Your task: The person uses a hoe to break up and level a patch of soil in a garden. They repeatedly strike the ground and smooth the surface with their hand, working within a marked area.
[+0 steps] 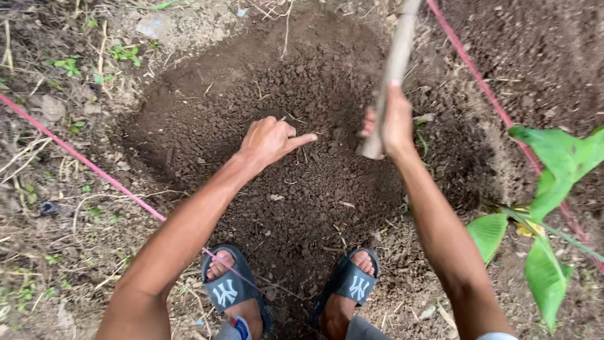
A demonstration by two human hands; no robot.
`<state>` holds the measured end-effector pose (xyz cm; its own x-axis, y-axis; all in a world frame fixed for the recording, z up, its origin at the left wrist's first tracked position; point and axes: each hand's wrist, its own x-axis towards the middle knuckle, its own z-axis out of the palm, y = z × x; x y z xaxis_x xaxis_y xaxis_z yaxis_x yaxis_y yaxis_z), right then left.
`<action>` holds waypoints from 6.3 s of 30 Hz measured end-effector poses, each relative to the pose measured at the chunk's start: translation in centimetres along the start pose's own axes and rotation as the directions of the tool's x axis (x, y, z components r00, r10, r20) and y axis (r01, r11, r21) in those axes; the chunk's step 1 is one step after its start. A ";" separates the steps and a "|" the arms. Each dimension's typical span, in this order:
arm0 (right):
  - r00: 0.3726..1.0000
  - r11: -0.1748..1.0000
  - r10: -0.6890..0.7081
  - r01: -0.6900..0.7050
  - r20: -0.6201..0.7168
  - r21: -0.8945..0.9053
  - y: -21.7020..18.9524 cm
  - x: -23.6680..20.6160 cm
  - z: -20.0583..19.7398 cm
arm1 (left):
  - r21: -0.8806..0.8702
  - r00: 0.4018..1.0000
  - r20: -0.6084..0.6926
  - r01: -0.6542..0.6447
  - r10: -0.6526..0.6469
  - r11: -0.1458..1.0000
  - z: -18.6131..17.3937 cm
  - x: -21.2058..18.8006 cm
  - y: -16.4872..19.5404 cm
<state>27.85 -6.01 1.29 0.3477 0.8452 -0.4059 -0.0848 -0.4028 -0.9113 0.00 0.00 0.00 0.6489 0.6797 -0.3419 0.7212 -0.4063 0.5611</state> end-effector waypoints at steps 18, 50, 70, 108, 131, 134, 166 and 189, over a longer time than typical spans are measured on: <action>0.984 0.986 0.165 -0.164 -0.063 0.027 1.9 1.2 2.6 | -0.195 0.921 -0.186 0.305 -0.341 0.932 3.0 12.5 -11.4; 0.997 0.994 0.063 -0.066 0.037 0.089 -3.2 1.4 3.5 | -0.240 0.928 -0.048 0.349 -0.370 0.906 3.0 -1.0 -7.0; 0.975 0.968 0.217 -0.220 0.039 0.116 0.4 2.8 1.0 | -0.223 0.963 -0.181 0.157 -0.199 0.962 5.5 1.7 -4.4; 0.765 0.709 0.643 -0.614 -0.039 -0.348 4.5 -13.3 -7.2 | -0.006 0.974 -0.222 0.034 -0.034 0.999 7.3 14.6 -6.2; 0.951 0.948 0.305 -0.298 0.050 -0.114 -0.9 -15.8 -10.0 | 0.082 0.924 -0.174 0.359 -0.341 0.930 2.5 5.0 -9.4; 0.997 0.986 0.041 -0.031 -0.061 0.163 -1.6 -13.0 -7.2 | -0.052 0.917 0.000 0.398 -0.399 0.916 2.3 4.8 -9.2; 0.782 0.688 0.621 -0.511 0.055 -0.516 -3.0 -7.7 -1.7 | -0.324 0.852 0.021 0.501 -0.523 0.803 5.4 -2.1 -11.7; 0.945 0.890 0.244 -0.128 0.220 -0.438 -8.1 -8.0 1.6 | -0.372 0.540 -0.605 0.458 -0.585 0.808 7.9 -3.8 -13.8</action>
<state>24.28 -8.93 11.84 0.1027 0.7773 -0.6207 0.2885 -0.6205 -0.7292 -10.52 -1.81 -12.36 -0.2175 0.9744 -0.0566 0.7894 0.2097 0.5770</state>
